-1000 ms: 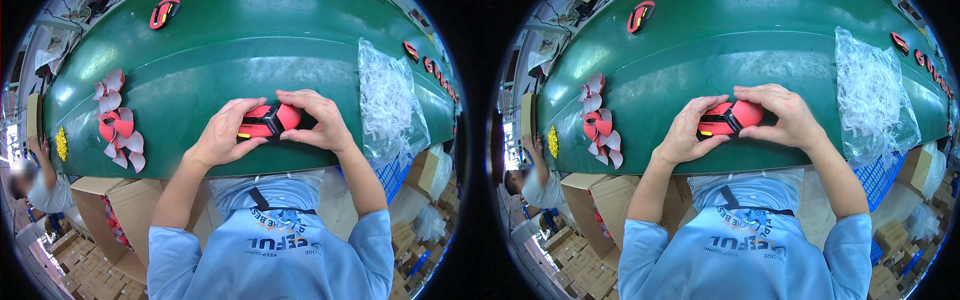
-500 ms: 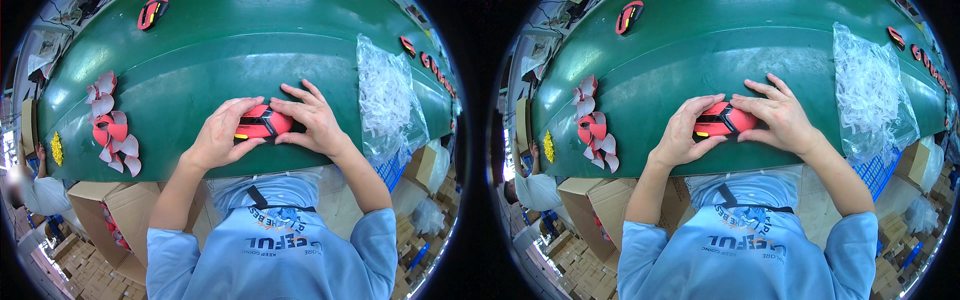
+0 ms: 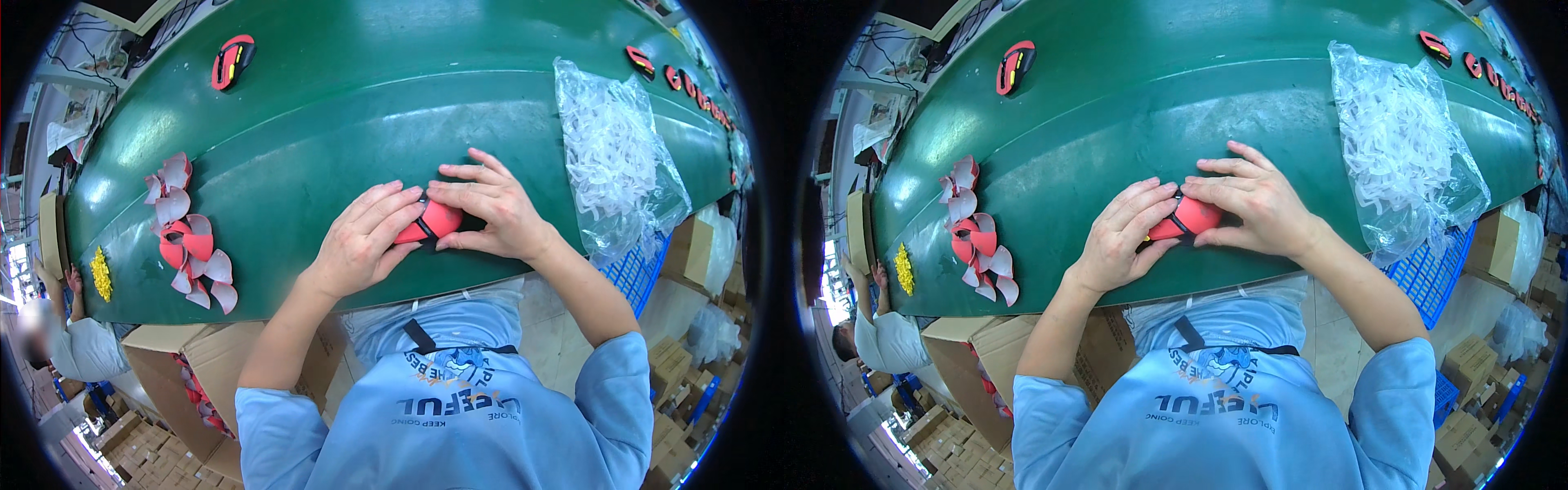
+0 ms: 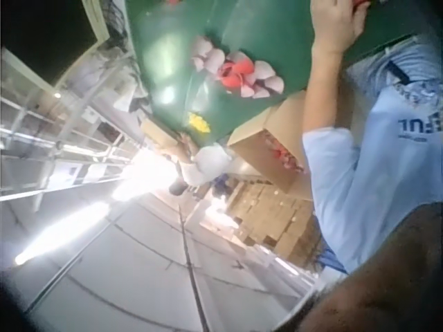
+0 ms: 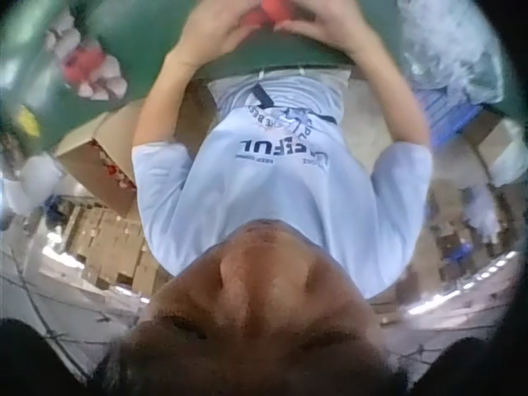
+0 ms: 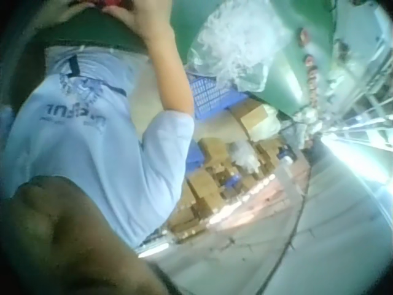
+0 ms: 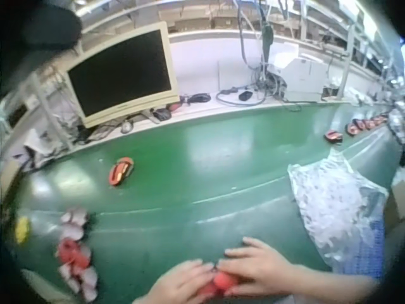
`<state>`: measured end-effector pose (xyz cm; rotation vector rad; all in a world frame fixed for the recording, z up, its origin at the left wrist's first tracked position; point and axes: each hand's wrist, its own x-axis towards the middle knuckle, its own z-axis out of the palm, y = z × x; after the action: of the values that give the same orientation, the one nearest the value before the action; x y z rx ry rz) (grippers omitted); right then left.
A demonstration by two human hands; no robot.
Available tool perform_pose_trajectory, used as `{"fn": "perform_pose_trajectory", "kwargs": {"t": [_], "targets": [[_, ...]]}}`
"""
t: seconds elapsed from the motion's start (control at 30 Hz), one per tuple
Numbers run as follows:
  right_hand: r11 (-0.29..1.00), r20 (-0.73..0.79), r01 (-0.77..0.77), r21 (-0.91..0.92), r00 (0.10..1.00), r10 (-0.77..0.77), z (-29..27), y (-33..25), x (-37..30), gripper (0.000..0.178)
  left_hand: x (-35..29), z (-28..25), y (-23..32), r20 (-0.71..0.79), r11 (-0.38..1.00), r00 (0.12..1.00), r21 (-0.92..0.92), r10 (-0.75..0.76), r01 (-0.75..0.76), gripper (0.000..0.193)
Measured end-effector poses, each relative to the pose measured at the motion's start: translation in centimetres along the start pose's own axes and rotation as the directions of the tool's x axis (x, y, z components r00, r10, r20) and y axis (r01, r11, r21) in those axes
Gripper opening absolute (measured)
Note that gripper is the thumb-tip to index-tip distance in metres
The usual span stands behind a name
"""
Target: Assembling pink and black components on a conveyor belt in an electronics factory.
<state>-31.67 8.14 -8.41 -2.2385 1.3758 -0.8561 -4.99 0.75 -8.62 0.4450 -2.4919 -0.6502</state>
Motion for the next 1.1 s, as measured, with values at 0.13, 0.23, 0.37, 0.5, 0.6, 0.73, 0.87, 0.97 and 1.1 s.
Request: {"fn": "perform_pose_trajectory", "kwargs": {"t": [0.13,0.23,0.37,0.5,0.6,0.73,0.87,0.97,1.1], "targets": [[0.989,0.053,-0.045,-0.143,0.997,0.053,-1.2,-0.3,0.3,0.074,0.4,-0.1,-0.4,-0.016,0.997,0.999,-0.071,-0.044,0.043,0.064],[0.990,0.055,-0.029,-0.141,0.998,0.037,-1.1,0.1,0.3,0.074,0.3,-0.1,0.1,-0.028,0.992,0.997,-0.108,-0.070,0.067,0.064],[0.987,0.056,-0.044,-0.157,0.997,0.053,-0.9,0.2,0.0,0.067,1.7,-0.4,0.0,0.054,0.990,0.991,0.061,0.122,-0.125,0.055],[0.997,0.086,-0.025,-0.076,0.996,0.031,-1.6,0.3,0.3,0.069,1.9,0.9,0.4,0.054,0.972,0.983,0.146,0.175,-0.181,0.046],[0.929,-0.012,-0.332,0.162,0.941,0.339,-5.6,-0.8,2.2,0.044,2.0,1.0,0.5,0.082,0.968,0.981,0.167,0.174,-0.186,0.046],[0.986,-0.171,0.140,0.089,0.977,-0.124,0.8,-5.3,7.1,0.041,-0.1,1.2,-0.4,0.059,0.994,0.997,-0.092,-0.050,0.055,0.057],[0.994,-0.175,0.103,0.023,0.980,-0.098,4.1,-4.1,7.7,0.040,-0.7,2.4,-0.8,0.151,0.995,0.989,0.094,0.005,-0.019,0.075],[0.999,-0.037,-0.027,0.035,0.999,0.028,3.1,-4.7,6.9,0.035,-0.9,2.7,-1.0,0.094,0.993,0.995,0.113,0.031,-0.042,0.076],[0.999,-0.083,0.016,0.039,0.996,-0.012,4.0,-4.8,8.2,0.029,-1.3,1.3,-1.0,0.115,0.984,0.993,0.176,-0.018,-0.003,0.064]]}}
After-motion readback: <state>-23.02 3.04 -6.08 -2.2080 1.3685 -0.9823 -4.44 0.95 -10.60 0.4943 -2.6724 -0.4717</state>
